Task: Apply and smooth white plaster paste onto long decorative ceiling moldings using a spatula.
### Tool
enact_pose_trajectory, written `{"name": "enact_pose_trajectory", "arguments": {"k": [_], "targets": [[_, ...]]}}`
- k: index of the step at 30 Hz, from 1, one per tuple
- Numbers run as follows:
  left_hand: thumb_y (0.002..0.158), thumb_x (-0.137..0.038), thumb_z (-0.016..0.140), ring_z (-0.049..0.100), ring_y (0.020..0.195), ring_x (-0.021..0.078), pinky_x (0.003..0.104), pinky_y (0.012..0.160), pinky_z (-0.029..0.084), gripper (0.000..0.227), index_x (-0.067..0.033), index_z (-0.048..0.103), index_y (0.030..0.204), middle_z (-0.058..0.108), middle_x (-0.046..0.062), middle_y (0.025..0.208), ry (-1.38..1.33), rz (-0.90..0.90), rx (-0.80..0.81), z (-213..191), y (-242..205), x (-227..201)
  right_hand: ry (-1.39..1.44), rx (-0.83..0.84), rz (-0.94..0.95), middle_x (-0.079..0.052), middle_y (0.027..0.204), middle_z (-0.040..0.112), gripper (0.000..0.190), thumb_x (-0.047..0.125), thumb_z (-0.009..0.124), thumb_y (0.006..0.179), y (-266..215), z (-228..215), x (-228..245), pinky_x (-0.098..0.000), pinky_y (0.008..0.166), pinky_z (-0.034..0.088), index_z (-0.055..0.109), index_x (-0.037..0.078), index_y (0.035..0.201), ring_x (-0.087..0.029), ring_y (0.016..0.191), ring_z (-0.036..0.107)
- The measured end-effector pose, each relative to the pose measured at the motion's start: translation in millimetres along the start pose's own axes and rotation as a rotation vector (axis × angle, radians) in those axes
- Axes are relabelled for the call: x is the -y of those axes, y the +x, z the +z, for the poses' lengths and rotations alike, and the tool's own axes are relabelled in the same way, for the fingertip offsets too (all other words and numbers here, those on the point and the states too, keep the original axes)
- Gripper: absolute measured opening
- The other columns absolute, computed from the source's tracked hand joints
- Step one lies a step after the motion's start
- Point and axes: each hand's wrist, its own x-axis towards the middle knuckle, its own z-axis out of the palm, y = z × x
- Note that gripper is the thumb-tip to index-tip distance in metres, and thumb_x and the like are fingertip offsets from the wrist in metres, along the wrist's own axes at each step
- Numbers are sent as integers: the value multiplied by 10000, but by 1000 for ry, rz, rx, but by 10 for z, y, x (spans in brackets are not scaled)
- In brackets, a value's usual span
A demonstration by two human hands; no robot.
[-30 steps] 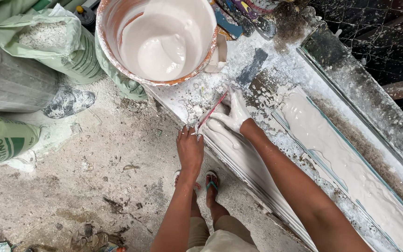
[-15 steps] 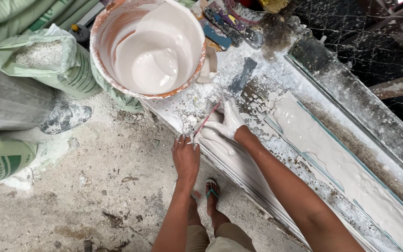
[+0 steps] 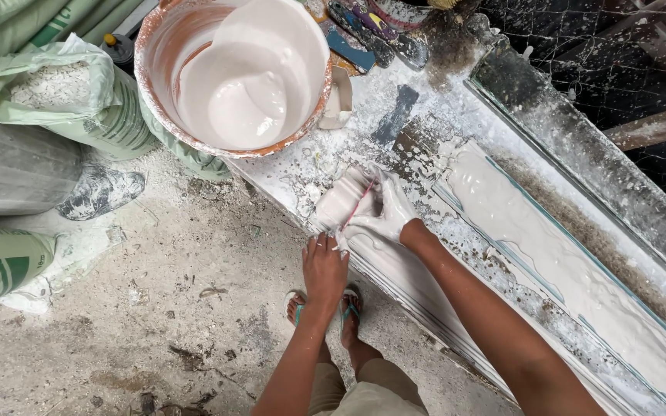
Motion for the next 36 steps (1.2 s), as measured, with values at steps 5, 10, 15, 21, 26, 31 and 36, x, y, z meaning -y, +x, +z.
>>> {"name": "enact_pose_trajectory", "arguments": {"k": [5,10,15,21,26,31,36], "targets": [[823,-179,784,568,1222,399,536,1047,426,468,62,641,1197,636,249,1277,13,65,11,151,-171,-84,-81,3,61,-243,1392,478,1366,508,926,595,-195,-48,-185,-454,1048,517,130,110,1632,-380,1254,592],[838,-185,770,554,1219,386,536,1051,416,436,16,644,1204,625,211,1262,45,120,55,296,-362,-213,-204,-30,36,-275,1384,470,1325,485,946,602,-414,-106,-352,-465,1086,478,177,100,1610,-402,1257,568],[862,-214,756,542,1194,387,547,1003,415,422,-18,629,1214,598,220,1252,54,177,52,493,-596,-404,-153,-89,-60,-304,1449,432,1339,520,943,614,-693,-135,-764,-497,1076,454,177,25,1594,-441,1313,506],[873,-236,763,541,1182,383,550,1022,413,448,-7,612,1228,595,214,1215,63,203,41,836,-944,-682,-199,-11,152,-248,1420,482,1350,589,912,602,-1149,-296,-995,-489,1082,464,175,66,1605,-405,1283,549],[835,-226,777,548,1182,395,556,1009,417,474,-8,613,1223,600,223,1230,87,194,16,1161,-1352,-1081,-213,-73,44,-270,1427,425,1324,571,909,594,-1639,-442,-1381,-490,1049,474,199,68,1592,-431,1276,517],[827,-215,772,554,1182,422,580,1009,426,490,2,612,1236,602,249,1235,106,183,-54,1703,-1928,-1595,-420,-165,-230,-405,1463,312,1311,573,981,687,-2317,-621,-2008,-583,1065,407,217,16,1595,-630,1353,297],[870,-208,736,553,1208,430,570,1033,436,468,2,606,1267,606,257,1251,106,134,-101,2286,-2567,-2174,-223,-61,-32,-294,1437,424,1278,622,897,676,-3032,-835,-2666,-472,1003,498,171,95,1586,-405,1196,565]]}}
